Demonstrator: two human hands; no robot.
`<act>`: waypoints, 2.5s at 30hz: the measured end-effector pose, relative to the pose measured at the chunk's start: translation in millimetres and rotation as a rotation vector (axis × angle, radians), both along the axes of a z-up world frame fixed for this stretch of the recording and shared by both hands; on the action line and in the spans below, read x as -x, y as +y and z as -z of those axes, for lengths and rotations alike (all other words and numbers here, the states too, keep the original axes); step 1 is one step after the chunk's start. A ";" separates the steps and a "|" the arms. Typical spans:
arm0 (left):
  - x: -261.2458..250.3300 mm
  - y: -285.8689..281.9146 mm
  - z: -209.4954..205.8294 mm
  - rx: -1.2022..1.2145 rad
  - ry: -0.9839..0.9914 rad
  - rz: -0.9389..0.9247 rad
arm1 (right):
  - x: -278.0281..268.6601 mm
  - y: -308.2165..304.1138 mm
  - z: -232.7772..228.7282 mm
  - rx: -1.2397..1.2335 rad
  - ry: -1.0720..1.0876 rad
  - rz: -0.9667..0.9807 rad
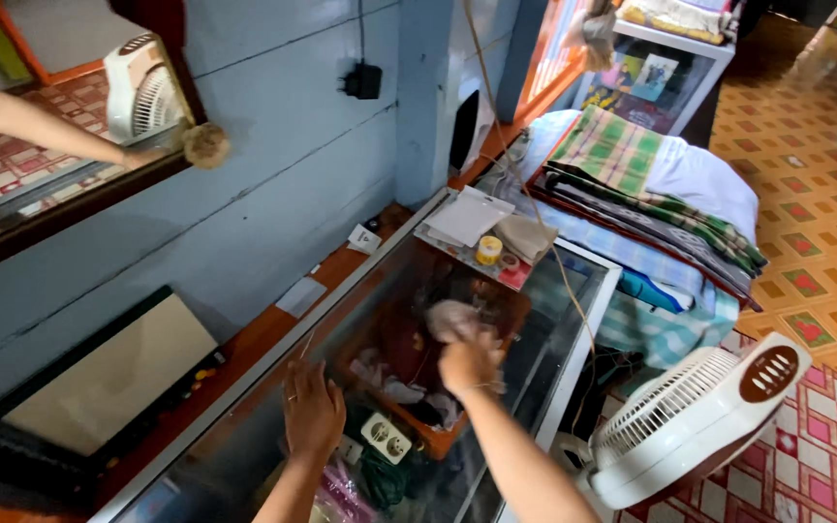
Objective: Clean a glass-top desk and organize various items including a crochet doily and stuffed toy.
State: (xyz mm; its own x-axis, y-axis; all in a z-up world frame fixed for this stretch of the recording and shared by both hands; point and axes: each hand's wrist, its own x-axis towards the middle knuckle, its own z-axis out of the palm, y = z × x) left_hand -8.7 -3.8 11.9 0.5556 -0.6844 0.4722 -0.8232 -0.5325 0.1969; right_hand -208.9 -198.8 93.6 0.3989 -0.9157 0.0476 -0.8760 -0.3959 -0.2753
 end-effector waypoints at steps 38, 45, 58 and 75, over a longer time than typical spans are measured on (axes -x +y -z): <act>187.6 -146.3 -41.9 0.027 0.376 0.620 | 149.2 -13.7 3.6 0.248 -0.223 -0.366; 174.3 -149.5 -18.7 -0.313 0.208 0.635 | 189.7 -65.9 18.2 0.280 -0.163 -0.053; 186.8 -148.8 -33.9 -0.169 0.312 0.549 | 170.7 -17.8 17.7 0.296 -0.265 -0.410; 188.8 -146.7 -36.9 -0.171 0.274 0.504 | 178.2 -25.6 27.0 0.335 -0.276 -0.516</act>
State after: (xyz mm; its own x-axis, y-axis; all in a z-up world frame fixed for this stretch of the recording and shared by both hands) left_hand -197.6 -150.5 48.8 0.2287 -0.9489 0.2176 -0.9139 -0.1322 0.3838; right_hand -387.2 -224.4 66.7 0.7136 -0.5294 0.4588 -0.4672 -0.8476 -0.2515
